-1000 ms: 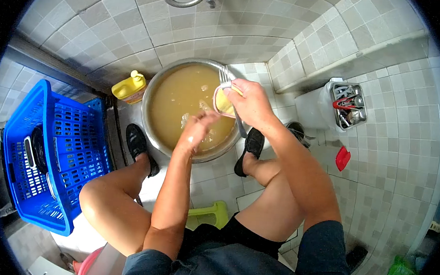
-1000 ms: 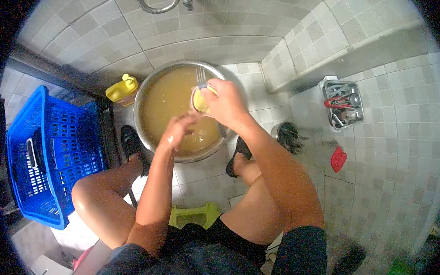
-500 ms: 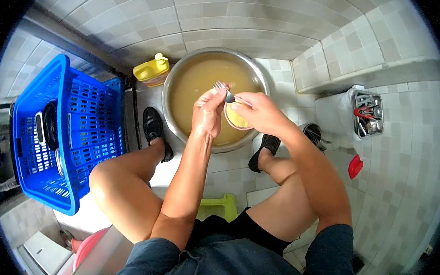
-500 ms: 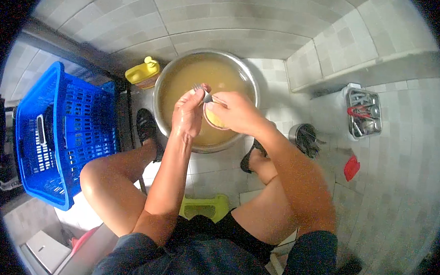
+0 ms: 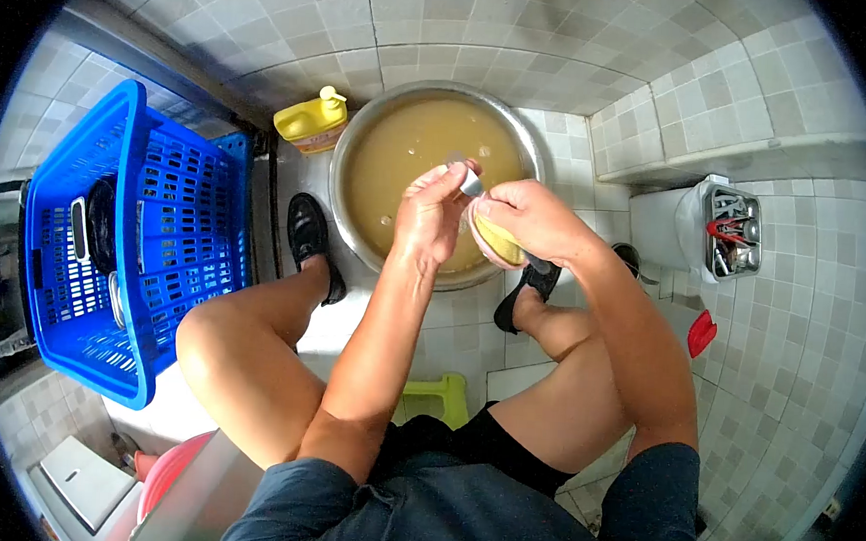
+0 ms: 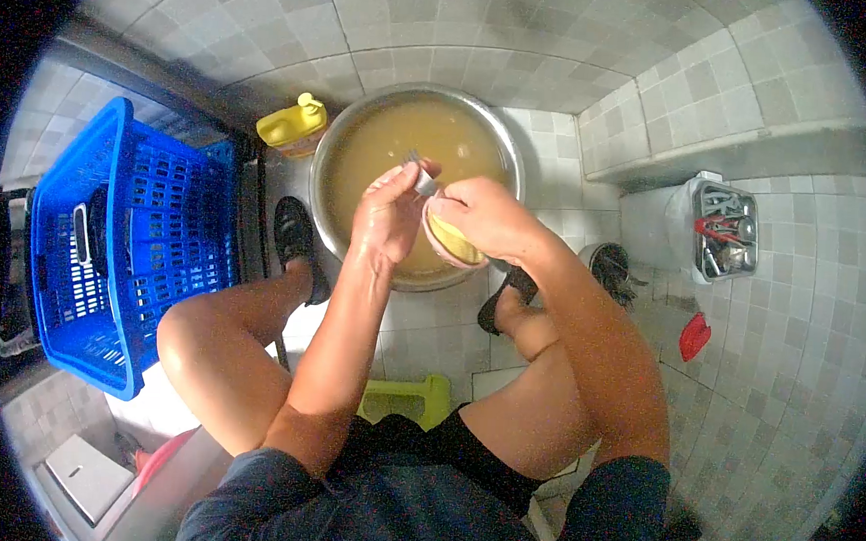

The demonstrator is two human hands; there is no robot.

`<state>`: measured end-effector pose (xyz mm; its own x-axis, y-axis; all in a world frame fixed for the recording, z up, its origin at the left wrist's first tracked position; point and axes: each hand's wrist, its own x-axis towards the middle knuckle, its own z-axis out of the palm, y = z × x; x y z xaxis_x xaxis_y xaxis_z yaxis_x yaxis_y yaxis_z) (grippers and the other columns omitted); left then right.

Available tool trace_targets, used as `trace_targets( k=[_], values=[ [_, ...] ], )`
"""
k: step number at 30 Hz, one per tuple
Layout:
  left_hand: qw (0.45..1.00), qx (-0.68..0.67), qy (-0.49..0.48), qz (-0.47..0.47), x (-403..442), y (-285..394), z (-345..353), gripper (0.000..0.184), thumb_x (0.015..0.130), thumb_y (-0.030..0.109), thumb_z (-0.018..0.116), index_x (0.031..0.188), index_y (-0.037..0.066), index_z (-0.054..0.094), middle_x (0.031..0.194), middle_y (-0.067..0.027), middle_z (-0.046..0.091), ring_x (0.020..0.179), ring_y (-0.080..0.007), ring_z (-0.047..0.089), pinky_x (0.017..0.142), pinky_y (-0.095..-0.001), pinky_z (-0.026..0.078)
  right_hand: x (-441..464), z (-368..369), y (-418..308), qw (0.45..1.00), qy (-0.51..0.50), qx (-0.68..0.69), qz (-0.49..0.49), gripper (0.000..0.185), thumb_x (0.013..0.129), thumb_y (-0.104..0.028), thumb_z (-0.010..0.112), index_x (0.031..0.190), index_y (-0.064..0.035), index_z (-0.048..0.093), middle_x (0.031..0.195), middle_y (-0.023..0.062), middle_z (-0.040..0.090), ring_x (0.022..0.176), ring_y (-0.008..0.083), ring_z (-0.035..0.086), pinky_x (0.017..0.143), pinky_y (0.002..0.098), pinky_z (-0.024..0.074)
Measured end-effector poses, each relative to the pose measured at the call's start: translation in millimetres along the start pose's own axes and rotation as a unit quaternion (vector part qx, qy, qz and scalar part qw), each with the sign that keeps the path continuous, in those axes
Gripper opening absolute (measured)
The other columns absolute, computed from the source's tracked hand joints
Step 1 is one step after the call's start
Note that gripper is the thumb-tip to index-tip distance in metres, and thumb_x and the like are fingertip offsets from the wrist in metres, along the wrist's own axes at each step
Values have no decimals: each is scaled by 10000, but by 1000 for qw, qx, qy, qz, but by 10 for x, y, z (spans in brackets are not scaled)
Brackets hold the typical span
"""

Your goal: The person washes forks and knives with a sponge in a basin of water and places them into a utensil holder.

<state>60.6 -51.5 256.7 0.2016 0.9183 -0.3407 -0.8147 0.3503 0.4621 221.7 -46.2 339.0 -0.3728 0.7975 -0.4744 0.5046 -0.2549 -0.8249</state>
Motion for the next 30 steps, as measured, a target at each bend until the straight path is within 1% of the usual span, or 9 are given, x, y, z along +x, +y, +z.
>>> trace_targets(
  k=[4,6,10,12,15,19,21,22,30],
  values=[
    [997,-33,74,13,91,160,-202,138,935,192,651,985,64,664,1010,-53,681,1036,-200,601,979,-428,404,-8,38,43,993,11,-96,-62,344,936,-285,580,853,38,665,739,207,641,651,276,615,642,411,475],
    [994,-53,95,11,112,206,-266,133,937,187,646,989,66,661,1012,-54,677,1036,-202,601,975,-427,407,-43,46,-10,992,-1,-121,-33,295,965,-238,572,895,43,632,713,116,599,669,156,542,641,344,473],
    [988,-98,123,8,143,298,-361,119,946,173,621,983,62,648,1001,-56,663,995,-209,587,940,-417,430,-57,39,32,990,-9,-136,-34,294,960,-240,571,899,40,635,718,132,602,666,169,546,641,348,471],
    [976,-146,161,5,163,308,-364,128,949,177,619,989,59,644,966,-61,648,964,-210,567,920,-408,439,-93,41,29,991,6,-130,-35,337,935,-273,578,869,46,663,765,240,642,677,335,629,654,430,479],
    [977,-125,174,-1,168,327,-361,180,968,248,609,1021,80,647,975,-60,646,972,-212,564,915,-407,436,-137,23,0,990,11,-137,-35,325,937,-259,577,870,48,656,784,245,642,685,341,629,654,431,476],
    [997,-14,79,-18,89,172,-167,324,993,398,568,1072,97,657,1055,-54,653,1033,-209,573,943,-408,431,-115,19,81,991,41,-122,-33,319,937,-251,571,874,53,647,809,254,642,703,352,633,665,436,478],
    [997,62,19,-36,27,9,-27,328,988,366,592,1084,63,669,1066,-61,669,1020,-200,605,937,-380,452,-69,10,111,986,93,-124,-69,320,940,-247,561,880,57,638,814,254,641,708,345,633,673,439,480],
    [997,73,1,-39,-24,-65,76,239,975,301,634,1013,80,715,979,-27,703,897,-145,634,825,-323,487,-51,13,117,985,94,-124,-68,320,940,-247,561,880,57,638,814,254,641,708,345,633,673,439,480],
    [993,98,58,6,12,-64,-4,227,959,231,664,959,10,717,943,-72,711,884,-172,639,861,-350,516,-110,-61,135,990,2,-143,-15,320,936,-254,559,865,48,637,779,236,644,700,330,640,670,431,487]
  ],
)
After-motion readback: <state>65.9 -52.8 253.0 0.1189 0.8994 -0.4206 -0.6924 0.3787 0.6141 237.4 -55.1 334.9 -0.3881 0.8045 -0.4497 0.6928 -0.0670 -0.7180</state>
